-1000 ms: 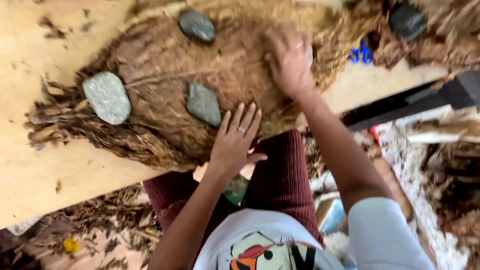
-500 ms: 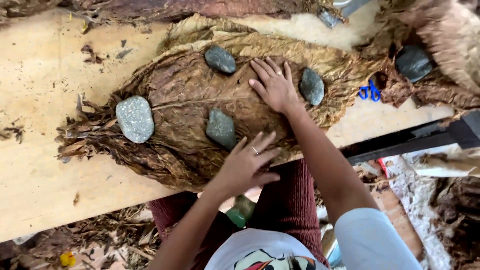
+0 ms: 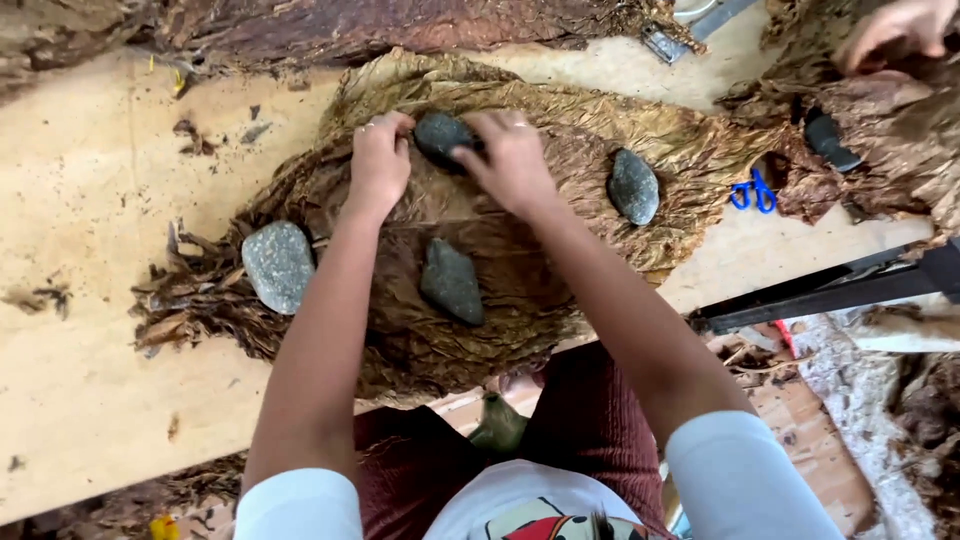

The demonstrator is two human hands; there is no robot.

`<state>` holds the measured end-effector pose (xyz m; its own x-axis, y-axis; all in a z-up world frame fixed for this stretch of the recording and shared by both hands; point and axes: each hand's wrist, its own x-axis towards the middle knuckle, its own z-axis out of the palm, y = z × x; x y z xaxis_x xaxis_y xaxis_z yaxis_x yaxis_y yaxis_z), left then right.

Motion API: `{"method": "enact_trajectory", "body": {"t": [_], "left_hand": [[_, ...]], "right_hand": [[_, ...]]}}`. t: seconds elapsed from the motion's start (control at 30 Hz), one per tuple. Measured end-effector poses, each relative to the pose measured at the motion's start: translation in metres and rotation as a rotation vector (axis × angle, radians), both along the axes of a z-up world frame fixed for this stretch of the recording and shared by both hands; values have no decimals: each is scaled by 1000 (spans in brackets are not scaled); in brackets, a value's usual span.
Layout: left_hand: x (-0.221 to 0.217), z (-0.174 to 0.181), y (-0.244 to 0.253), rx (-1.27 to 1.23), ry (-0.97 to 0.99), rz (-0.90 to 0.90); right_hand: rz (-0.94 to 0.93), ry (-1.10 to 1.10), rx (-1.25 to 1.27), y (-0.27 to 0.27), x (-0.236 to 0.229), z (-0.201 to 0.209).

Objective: The person presses and smooths large dried leaves on a wooden table using smooth stones. They repeatedly lift, reposition, and press sections of the leaves while other workers perform similar actions nearby.

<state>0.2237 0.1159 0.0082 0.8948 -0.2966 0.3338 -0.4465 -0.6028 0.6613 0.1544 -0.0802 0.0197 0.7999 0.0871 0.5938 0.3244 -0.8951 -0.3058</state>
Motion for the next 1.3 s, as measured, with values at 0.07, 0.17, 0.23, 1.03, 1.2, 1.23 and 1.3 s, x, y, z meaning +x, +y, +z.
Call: {"method": "enact_trajectory", "body": {"t": [0.07, 0.17, 0.23, 1.03, 1.2, 1.23, 1.3], "left_hand": [[5, 0, -1, 122, 41, 29], [13, -5, -4, 174, 128, 54], [19, -8, -8, 245, 104, 94], [29, 29, -22, 411, -207, -1], [60, -17, -14, 391, -183, 49], [57, -22, -16, 374, -73, 43], [48, 1, -13, 370, -114, 41]], "right_hand": [[-41, 83, -99, 24, 24, -9], [-146, 244, -200, 39, 53, -28], [-70, 276, -126, 35, 61, -29], [-34, 470, 95, -23, 1, 27], [-146, 518, -26, -17, 8, 21], [-162, 540, -61, -19, 3, 18], [-168, 550, -57, -18, 6, 16]]}}
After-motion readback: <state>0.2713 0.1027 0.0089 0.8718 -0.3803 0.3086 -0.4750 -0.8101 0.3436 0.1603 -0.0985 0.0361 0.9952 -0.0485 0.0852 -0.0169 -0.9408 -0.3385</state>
